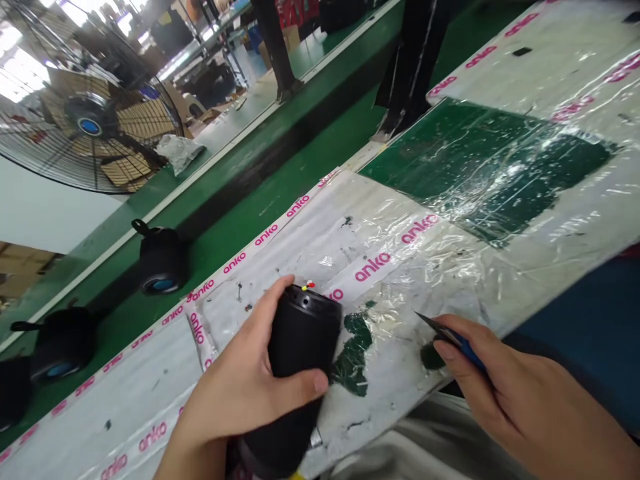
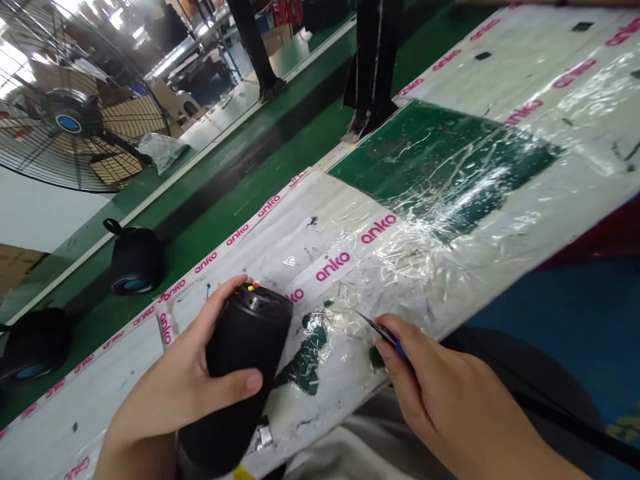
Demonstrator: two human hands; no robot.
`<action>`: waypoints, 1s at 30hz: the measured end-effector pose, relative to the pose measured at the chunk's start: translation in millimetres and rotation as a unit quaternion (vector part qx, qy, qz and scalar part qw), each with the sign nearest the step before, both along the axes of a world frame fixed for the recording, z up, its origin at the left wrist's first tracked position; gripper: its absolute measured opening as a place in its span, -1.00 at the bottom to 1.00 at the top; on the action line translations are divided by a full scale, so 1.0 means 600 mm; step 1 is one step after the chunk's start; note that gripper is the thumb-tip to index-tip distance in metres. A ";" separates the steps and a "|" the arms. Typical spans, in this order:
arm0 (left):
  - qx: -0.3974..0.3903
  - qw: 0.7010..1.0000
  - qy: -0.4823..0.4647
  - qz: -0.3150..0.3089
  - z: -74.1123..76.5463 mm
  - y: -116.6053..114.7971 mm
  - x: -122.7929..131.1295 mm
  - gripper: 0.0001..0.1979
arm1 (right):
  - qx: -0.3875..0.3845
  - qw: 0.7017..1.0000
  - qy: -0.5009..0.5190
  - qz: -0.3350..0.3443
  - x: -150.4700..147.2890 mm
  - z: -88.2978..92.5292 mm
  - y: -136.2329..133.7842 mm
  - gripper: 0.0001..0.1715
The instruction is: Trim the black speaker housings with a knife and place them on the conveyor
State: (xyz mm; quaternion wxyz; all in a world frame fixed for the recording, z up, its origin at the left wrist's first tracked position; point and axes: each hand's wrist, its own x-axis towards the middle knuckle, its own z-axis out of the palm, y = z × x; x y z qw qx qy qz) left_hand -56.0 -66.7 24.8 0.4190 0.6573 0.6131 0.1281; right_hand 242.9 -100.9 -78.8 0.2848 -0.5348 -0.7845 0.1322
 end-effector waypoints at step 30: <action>0.004 0.988 -0.073 -0.136 -0.037 -0.019 0.040 -0.08 | -0.003 0.992 -0.087 0.092 -0.009 0.086 -0.014 -0.67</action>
